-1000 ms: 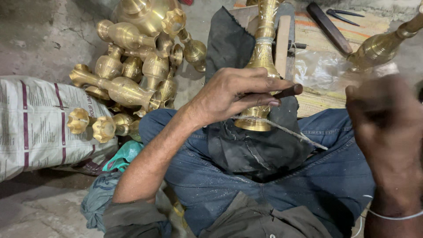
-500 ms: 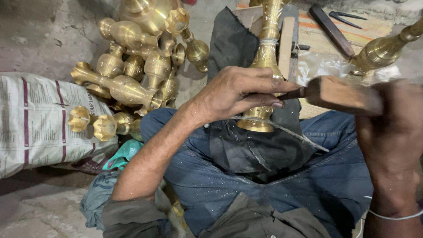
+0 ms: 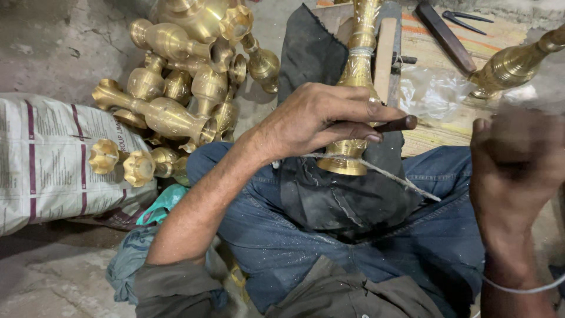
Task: The person sits on the floor holding a brass vase against their lap and uses a small punch and a wooden mallet to repeatedly strike and shape the vase's surface, repositioning the punch around the vase as they work.
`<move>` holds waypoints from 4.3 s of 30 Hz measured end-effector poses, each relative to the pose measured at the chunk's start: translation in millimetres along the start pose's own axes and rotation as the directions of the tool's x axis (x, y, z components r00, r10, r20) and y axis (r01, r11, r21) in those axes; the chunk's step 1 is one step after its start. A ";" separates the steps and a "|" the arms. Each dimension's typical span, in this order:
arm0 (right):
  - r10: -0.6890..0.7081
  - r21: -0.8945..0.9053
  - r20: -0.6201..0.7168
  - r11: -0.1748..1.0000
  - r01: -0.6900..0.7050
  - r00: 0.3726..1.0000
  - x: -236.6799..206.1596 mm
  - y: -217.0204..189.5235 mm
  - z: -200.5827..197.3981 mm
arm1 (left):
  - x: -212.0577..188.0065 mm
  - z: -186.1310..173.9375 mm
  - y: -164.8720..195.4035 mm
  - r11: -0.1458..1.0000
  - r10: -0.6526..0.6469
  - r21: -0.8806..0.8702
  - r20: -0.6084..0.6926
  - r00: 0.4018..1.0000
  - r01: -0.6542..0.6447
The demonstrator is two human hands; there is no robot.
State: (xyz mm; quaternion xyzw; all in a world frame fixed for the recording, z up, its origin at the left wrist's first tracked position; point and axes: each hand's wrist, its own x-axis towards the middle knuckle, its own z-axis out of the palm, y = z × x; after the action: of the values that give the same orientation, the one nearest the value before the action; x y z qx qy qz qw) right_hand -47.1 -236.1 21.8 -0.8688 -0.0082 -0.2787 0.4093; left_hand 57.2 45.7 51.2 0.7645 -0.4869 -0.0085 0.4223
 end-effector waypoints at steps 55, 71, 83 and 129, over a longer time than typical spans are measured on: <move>-0.290 0.343 0.605 0.935 0.085 0.742 81.6 -2.1 86.0 | -50.4 71.0 24.7 0.776 -0.588 -0.623 -0.660 0.467 0.097; -0.105 -0.222 0.575 0.934 0.278 0.811 80.2 -17.2 33.4 | -32.9 86.2 46.2 0.941 -0.316 -0.182 -0.770 0.555 0.284; -0.512 -0.520 0.597 0.339 0.784 0.618 117.3 -96.6 -18.7 | -34.0 88.2 44.0 0.931 -0.297 -0.104 -0.775 0.558 0.351; -0.318 -0.244 0.533 0.829 0.503 0.784 90.5 -57.8 -21.9 | -33.6 80.0 46.1 0.958 -0.285 -0.189 -0.696 0.659 0.215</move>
State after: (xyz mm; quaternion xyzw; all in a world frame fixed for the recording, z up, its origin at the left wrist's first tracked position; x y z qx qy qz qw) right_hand 4.9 -232.8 118.3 -0.9473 -0.2466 -0.1394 0.1496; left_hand -28.4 12.2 16.5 0.7467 -0.1730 0.2099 0.6070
